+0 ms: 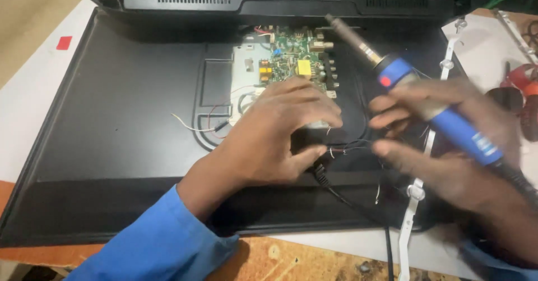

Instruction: Soldering wires to connect an LED strip to a television circuit board during a repair.

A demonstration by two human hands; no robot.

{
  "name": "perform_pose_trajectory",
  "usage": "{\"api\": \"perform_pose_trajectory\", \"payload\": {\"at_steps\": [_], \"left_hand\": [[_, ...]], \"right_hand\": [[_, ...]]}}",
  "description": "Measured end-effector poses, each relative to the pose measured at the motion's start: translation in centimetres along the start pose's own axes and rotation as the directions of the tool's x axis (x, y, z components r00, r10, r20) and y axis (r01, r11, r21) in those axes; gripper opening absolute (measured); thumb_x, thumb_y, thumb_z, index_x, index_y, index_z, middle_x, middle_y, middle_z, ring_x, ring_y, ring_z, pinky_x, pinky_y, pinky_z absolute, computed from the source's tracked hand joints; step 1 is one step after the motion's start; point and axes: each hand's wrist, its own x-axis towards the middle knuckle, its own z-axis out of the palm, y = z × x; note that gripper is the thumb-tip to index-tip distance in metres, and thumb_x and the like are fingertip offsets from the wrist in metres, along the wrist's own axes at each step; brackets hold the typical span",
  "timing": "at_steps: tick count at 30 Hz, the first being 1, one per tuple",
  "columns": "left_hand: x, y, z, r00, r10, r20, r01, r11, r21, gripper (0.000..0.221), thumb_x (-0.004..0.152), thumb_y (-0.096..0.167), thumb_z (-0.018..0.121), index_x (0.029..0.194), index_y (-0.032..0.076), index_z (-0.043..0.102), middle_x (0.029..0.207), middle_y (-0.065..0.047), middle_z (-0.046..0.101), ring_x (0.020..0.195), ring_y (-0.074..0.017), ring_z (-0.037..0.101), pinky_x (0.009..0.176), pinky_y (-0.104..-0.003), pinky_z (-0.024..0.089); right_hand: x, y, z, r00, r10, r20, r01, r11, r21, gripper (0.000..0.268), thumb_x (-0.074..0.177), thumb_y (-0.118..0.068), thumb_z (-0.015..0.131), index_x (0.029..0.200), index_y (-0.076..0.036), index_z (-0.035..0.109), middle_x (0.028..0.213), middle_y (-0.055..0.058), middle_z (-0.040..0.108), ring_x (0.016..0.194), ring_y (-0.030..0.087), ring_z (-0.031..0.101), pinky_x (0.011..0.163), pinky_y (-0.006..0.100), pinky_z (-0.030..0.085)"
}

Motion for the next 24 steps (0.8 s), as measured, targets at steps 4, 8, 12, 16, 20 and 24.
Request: {"api": "perform_pose_trajectory", "payload": {"at_steps": [4, 8, 12, 16, 20, 24], "left_hand": [[0.1, -0.2, 0.3, 0.999, -0.043, 0.033, 0.045, 0.998, -0.051, 0.031, 0.079, 0.017, 0.078, 0.109, 0.011, 0.073, 0.116, -0.008, 0.075, 0.117, -0.0301, 0.065, 0.108, -0.049, 0.041], [0.3, -1.0, 1.6, 0.997, -0.021, 0.079, 0.023, 0.999, -0.028, 0.009, 0.09, 0.013, 0.07, 0.098, 0.013, 0.073, 0.102, -0.003, 0.074, 0.114, -0.0356, 0.061, 0.105, -0.051, 0.039], [1.1, -0.3, 2.3, 1.0, 0.011, -0.003, -0.011, 0.995, -0.099, 0.009, 0.086, 0.006, 0.078, 0.089, 0.011, 0.071, 0.092, -0.003, 0.077, 0.102, -0.0304, 0.071, 0.103, -0.051, 0.048], [1.7, 0.7, 2.5, 0.997, -0.071, -0.037, 0.058, 0.958, -0.28, 0.015, 0.102, 0.021, 0.055, 0.096, 0.009, 0.06, 0.088, -0.006, 0.067, 0.078, -0.0257, 0.059, 0.077, -0.038, 0.042], [2.2, 1.9, 2.1, 0.956, -0.292, 0.029, 0.273, 0.85, -0.45, 0.031, 0.102, 0.038, 0.046, 0.095, 0.012, 0.061, 0.087, 0.0, 0.061, 0.08, -0.0146, 0.056, 0.069, -0.031, 0.041], [2.7, 2.0, 2.8, 0.956, -0.294, 0.012, 0.261, 0.829, -0.495, 0.026, 0.101, 0.032, 0.05, 0.102, 0.01, 0.063, 0.095, -0.002, 0.067, 0.089, -0.0159, 0.064, 0.082, -0.032, 0.052]], "right_hand": [[-0.6, -0.5, 1.4, 0.998, 0.065, 0.004, -0.065, 0.991, 0.113, 0.063, 0.072, -0.001, 0.086, 0.125, 0.002, 0.052, 0.12, 0.023, 0.072, 0.097, 0.022, 0.081, 0.083, 0.026, 0.069], [-0.8, -1.0, 2.3, 0.993, 0.116, -0.026, -0.117, 0.992, -0.046, 0.067, 0.067, -0.017, 0.094, 0.123, -0.01, 0.058, 0.118, 0.012, 0.077, 0.1, 0.015, 0.08, 0.099, 0.029, 0.061], [-0.4, -1.7, 2.7, 0.992, 0.096, -0.079, -0.103, 0.99, -0.098, 0.055, 0.075, -0.012, 0.093, 0.119, -0.008, 0.061, 0.11, 0.009, 0.078, 0.089, 0.012, 0.08, 0.087, 0.024, 0.064], [-0.2, -1.1, 2.5, 0.962, 0.213, -0.17, -0.195, 0.974, 0.115, 0.043, 0.084, -0.002, 0.081, 0.119, 0.0, 0.057, 0.112, 0.018, 0.074, 0.089, 0.018, 0.077, 0.083, 0.026, 0.066], [0.4, -0.5, 1.6, 0.883, 0.448, -0.139, -0.377, 0.855, 0.357, 0.044, 0.084, -0.001, 0.075, 0.123, 0.0, 0.053, 0.109, 0.02, 0.071, 0.089, 0.021, 0.074, 0.077, 0.028, 0.068], [0.4, -0.1, 1.9, 0.769, 0.625, -0.137, -0.493, 0.715, 0.495, 0.045, 0.085, 0.002, 0.071, 0.125, -0.009, 0.053, 0.108, 0.018, 0.069, 0.081, 0.019, 0.071, 0.08, 0.028, 0.064]]}}
